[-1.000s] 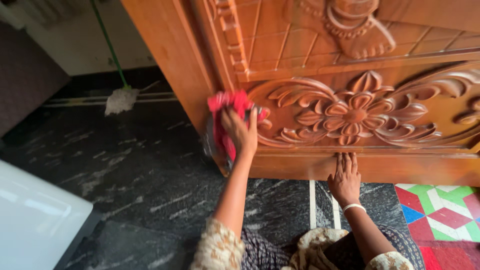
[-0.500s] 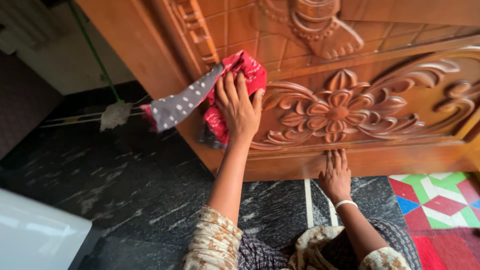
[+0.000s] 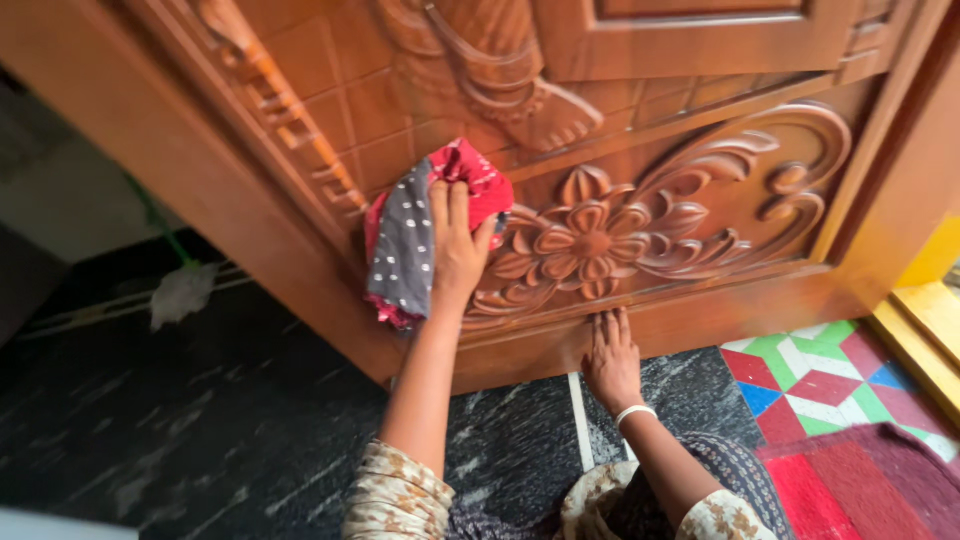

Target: The person cleans a carved wooden door by hand using a cloth, wiping the intricate patterns and flat surfaces.

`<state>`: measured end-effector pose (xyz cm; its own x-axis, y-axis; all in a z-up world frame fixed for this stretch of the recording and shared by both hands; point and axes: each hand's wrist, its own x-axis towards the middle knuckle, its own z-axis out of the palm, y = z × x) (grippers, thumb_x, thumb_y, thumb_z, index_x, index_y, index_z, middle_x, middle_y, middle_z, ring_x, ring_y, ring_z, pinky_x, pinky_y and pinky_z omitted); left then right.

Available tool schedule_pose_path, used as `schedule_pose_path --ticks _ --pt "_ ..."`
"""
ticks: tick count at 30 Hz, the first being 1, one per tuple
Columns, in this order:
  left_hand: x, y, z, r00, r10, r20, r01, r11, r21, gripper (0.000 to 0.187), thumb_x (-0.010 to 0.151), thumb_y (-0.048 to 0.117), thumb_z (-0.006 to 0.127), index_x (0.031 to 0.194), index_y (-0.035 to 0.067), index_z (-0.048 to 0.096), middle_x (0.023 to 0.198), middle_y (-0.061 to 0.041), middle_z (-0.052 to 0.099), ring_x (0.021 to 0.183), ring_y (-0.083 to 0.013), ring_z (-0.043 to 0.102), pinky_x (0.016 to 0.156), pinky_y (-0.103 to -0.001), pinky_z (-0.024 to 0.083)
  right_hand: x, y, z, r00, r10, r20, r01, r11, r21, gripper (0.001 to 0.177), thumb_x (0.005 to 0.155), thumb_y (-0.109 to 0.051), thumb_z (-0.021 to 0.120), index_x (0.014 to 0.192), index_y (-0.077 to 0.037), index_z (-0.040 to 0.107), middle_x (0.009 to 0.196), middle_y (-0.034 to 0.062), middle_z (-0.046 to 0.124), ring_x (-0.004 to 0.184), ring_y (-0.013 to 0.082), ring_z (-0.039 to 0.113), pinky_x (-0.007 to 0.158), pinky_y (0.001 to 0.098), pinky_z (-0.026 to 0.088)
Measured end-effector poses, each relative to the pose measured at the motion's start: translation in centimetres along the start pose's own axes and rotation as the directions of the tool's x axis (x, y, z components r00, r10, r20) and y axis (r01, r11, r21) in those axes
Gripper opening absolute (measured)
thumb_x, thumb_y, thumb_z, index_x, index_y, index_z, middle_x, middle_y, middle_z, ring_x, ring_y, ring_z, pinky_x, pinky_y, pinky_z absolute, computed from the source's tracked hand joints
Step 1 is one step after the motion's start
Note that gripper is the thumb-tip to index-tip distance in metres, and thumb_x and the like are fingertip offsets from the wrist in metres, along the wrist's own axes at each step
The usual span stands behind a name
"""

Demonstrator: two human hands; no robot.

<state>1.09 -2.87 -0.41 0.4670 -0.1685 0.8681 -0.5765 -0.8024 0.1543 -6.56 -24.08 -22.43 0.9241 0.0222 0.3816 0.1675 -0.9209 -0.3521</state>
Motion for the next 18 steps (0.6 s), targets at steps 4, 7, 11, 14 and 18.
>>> schedule_pose_path --ticks 4,7,11,14,18 --pt "1.4 4.2 5.8 0.998 0.065 0.016 -0.064 0.995 -0.081 0.065 0.097 0.022 0.072 0.147 -0.007 0.042 0.152 -0.039 0.035 0.143 -0.0553 0.035 0.119 -0.052 0.035 0.0 -0.2 -0.2 0.997 0.025 0.072 -0.025 1.000 -0.004 0.083 0.082 -0.026 0.067 0.153 0.002 0.032 0.162 0.0173 0.026 0.154 0.0348 0.014 0.107 0.0482 0.041" --pt "2.7 7.8 7.5 0.992 0.124 -0.006 -0.124 0.988 -0.093 0.065 0.097 0.025 0.070 0.147 -0.006 0.042 0.151 -0.038 0.036 0.142 -0.0542 0.038 0.119 -0.051 0.037 0.2 -0.2 -0.3 0.996 0.034 0.078 -0.033 0.999 -0.011 0.082 0.083 -0.025 0.067 0.153 0.002 0.033 0.162 0.0175 0.026 0.154 0.0349 0.014 0.108 0.0477 0.041" --pt "2.7 11.7 6.8 0.989 0.141 0.037 -0.146 0.969 0.200 0.058 0.101 0.033 0.067 0.146 0.001 0.048 0.146 -0.025 0.048 0.138 -0.0445 0.049 0.115 -0.050 0.041 0.2 -0.1 -0.1 0.995 0.052 0.082 -0.052 0.999 -0.005 0.081 0.083 -0.025 0.067 0.153 0.001 0.034 0.162 0.0175 0.027 0.154 0.0345 0.014 0.108 0.0482 0.041" --pt "3.3 13.3 7.6 0.977 0.208 0.039 -0.211 0.940 0.269 0.060 0.099 0.035 0.067 0.147 0.003 0.049 0.145 -0.022 0.050 0.137 -0.0422 0.049 0.114 -0.051 0.042 0.4 0.0 0.3 0.995 0.050 0.085 -0.051 0.999 0.014 0.081 0.083 -0.027 0.067 0.150 0.002 0.034 0.161 0.0177 0.026 0.153 0.0359 0.013 0.107 0.0500 0.041" --pt "4.5 14.6 10.2 0.965 0.256 0.056 -0.262 0.936 0.236 0.067 0.091 0.035 0.071 0.146 0.004 0.049 0.146 -0.023 0.049 0.137 -0.0439 0.047 0.115 -0.057 0.037 0.5 -0.2 0.5 0.996 0.057 0.073 -0.060 0.997 0.040 0.080 0.082 -0.025 0.067 0.150 0.002 0.035 0.160 0.0194 0.029 0.153 0.0379 0.015 0.107 0.0497 0.041"
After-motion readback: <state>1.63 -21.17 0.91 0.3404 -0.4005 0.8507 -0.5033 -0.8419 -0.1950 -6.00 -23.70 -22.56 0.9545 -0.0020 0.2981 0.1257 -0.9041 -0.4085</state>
